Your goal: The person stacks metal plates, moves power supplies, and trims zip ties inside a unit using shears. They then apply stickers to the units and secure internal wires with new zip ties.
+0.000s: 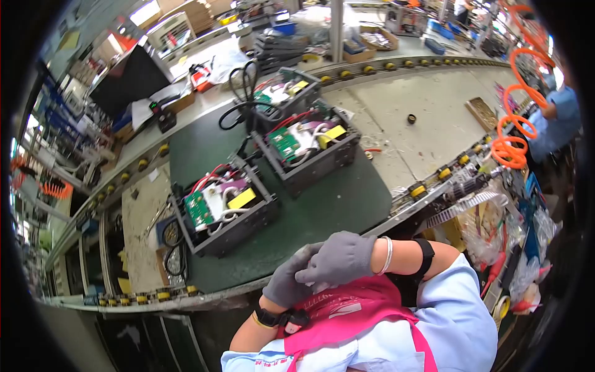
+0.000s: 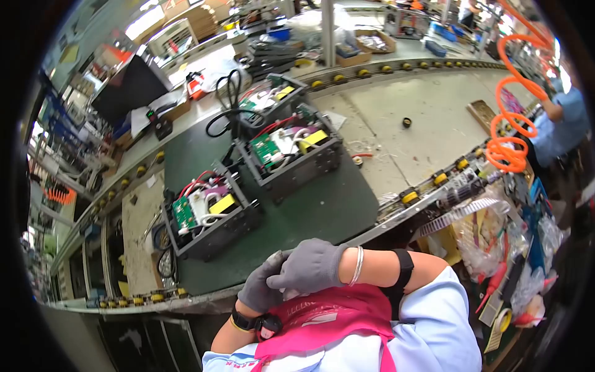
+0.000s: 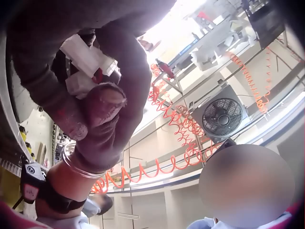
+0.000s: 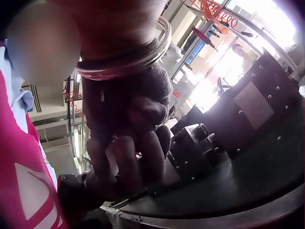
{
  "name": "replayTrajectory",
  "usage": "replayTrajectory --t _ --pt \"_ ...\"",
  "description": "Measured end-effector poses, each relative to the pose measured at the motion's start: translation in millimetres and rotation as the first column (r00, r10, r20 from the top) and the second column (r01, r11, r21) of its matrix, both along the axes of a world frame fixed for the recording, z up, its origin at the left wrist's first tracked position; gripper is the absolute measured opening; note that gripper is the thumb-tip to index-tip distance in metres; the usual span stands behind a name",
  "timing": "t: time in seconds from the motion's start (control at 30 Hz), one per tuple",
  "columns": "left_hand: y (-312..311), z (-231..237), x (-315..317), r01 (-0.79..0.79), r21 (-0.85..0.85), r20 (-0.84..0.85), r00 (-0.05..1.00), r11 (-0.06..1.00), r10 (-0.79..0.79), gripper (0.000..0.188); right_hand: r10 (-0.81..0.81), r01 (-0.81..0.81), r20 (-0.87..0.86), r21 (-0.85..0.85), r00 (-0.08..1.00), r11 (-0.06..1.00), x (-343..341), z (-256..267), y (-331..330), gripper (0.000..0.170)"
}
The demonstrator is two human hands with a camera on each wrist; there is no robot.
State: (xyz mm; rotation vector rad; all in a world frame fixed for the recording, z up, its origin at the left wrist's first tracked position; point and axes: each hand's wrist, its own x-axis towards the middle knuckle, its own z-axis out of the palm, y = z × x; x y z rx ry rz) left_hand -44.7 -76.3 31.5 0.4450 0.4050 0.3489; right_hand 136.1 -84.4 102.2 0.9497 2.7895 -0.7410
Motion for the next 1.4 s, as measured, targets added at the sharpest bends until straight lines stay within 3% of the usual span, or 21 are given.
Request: replayTrajectory --t 0.1,0.2,0.27,0.33,0.4,0.47,0.53,0.63,0.73,0.87,0.97,1.1,1.13,1.23,1.4 --pt "3.4 -3.8 -11.9 -0.006 -0.085 0.099 0.995 0.996 0.014 0.049 0.005 -0.004 0.028 -0.037 1.000 0.999 -3.6 9.5 11.4 0.022" --pt "7.4 -4.6 -14.2 -0.029 -0.107 0.077 0.996 0.994 0.037 0.047 0.016 -0.016 0.001 0.082 1.000 0.997 -5.9 12.5 16.7 0.021" --pt "5.8 -2.7 -14.9 -0.132 0.260 0.031 0.991 0.956 0.128 0.045 -0.121 0.125 -0.039 0.112 0.992 0.986 -11.8 0.0 17.2 0.024" --pt "5.9 -3.8 -18.9 -0.179 0.356 -0.012 0.980 0.917 0.197 0.044 -0.201 0.219 -0.138 0.132 0.970 0.967 -14.7 -12.5 22.1 0.030" --pt "6.3 -9.3 -25.8 -0.195 0.228 -0.073 0.974 0.954 0.216 0.044 -0.221 0.268 -0.291 0.131 0.931 0.954 -16.3 -20.9 26.2 0.038" --pt "10.5 -16.1 -29.8 -0.204 0.178 -0.117 0.967 0.963 0.226 0.044 -0.298 0.344 -0.279 0.129 0.913 0.930 -22.5 -20.2 27.8 0.045" --pt "14.1 0.3 -29.5 -0.269 0.043 0.004 0.963 0.962 0.269 0.042 -0.384 0.419 -0.262 0.092 0.885 0.903 -29.6 -13.5 28.9 0.048" --pt "9.9 4.6 -33.3 -0.346 0.128 -0.052 0.933 0.929 0.355 0.037 -0.434 0.474 -0.337 0.043 0.836 0.880 -35.2 -25.9 31.9 0.055" --pt "10.5 -15.4 -46.9 -0.308 0.180 0.011 0.950 0.934 0.311 0.036 -0.450 0.467 -0.323 -0.030 0.832 0.884 -41.0 -21.5 32.9 0.059" --pt "8.2 -16.6 -51.3 -0.385 0.160 0.056 0.923 0.909 0.381 0.033 -0.597 0.564 -0.484 -0.231 0.640 0.793 -38.5 -36.3 37.4 0.058" --pt "6.6 -11.1 -58.1 -0.386 -0.099 0.162 0.903 0.917 0.398 0.030 -0.466 0.593 -0.674 -0.052 0.572 0.803 -44.9 -45.7 39.4 0.061" --pt "7.0 1.2 -63.2 -0.406 0.233 0.080 0.914 0.883 0.399 0.029 -0.512 0.530 -0.350 -0.051 0.784 0.846 -55.1 -20.9 31.9 0.082" --pt "7.4 7.9 -64.7 -0.405 0.287 -0.019 0.904 0.868 0.428 0.028 -0.471 0.488 -0.294 -0.019 0.832 0.873 -55.7 -20.5 32.4 0.093" --pt "6.0 23.4 -60.0 -0.282 0.547 -0.287 0.822 0.788 0.492 0.027 -0.414 0.412 -0.082 -0.035 0.907 0.910 -66.3 -12.1 34.5 0.097" --pt "-0.5 18.0 -68.5 -0.424 0.560 -0.198 0.766 0.712 0.611 0.018 -0.362 0.340 -0.290 -0.127 0.886 0.932 -75.4 -11.7 40.1 0.088"
